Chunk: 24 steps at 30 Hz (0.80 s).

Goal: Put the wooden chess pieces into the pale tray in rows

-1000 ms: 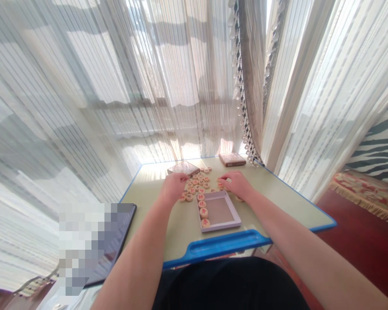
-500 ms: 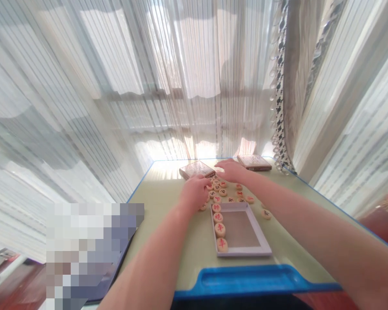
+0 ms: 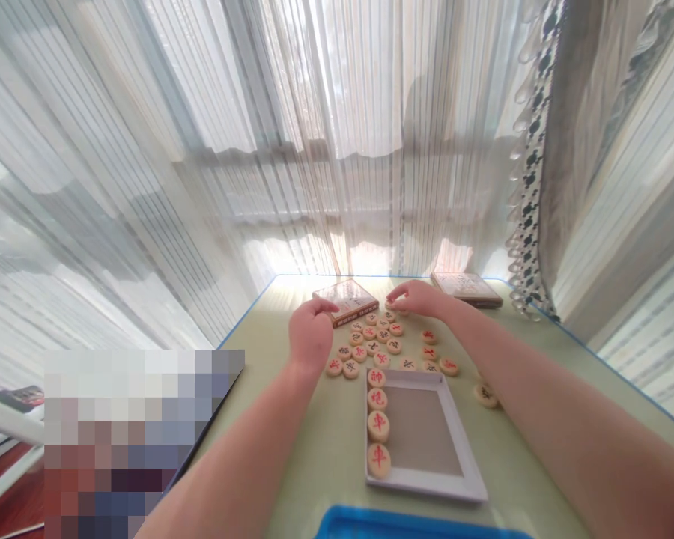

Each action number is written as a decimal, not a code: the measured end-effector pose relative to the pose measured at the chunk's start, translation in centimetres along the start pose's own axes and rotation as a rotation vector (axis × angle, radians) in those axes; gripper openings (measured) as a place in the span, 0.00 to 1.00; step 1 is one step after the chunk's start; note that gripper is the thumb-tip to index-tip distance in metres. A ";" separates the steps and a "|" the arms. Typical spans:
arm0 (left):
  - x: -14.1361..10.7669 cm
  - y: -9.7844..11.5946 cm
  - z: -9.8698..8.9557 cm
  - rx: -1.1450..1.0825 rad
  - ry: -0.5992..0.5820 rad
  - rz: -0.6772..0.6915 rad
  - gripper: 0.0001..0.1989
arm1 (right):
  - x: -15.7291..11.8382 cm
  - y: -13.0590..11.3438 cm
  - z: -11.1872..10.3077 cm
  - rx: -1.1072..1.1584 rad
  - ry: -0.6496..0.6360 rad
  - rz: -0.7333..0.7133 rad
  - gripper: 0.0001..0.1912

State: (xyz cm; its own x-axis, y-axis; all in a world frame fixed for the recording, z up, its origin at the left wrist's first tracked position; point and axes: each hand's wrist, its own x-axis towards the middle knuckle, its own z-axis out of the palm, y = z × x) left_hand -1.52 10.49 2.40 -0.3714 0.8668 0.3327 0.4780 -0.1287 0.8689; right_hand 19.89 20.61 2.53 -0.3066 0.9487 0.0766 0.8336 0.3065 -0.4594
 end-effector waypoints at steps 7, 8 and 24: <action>0.0 -0.1 -0.1 0.091 0.007 0.029 0.15 | -0.8 0.7 -0.3 0.163 -0.011 0.031 0.20; 0.1 -0.1 -0.1 0.109 0.006 0.033 0.14 | -0.8 0.6 -0.2 0.138 -0.006 0.020 0.20; 0.6 -0.8 0.2 0.213 -0.042 0.219 0.13 | -2.1 -2.2 -4.6 0.303 0.243 0.059 0.19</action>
State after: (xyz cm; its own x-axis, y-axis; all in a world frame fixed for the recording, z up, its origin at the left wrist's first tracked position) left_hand -1.92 11.20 1.83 -0.2096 0.8493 0.4845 0.7006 -0.2152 0.6803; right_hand 20.81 18.24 7.46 -0.1139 0.9658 0.2330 0.6617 0.2487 -0.7073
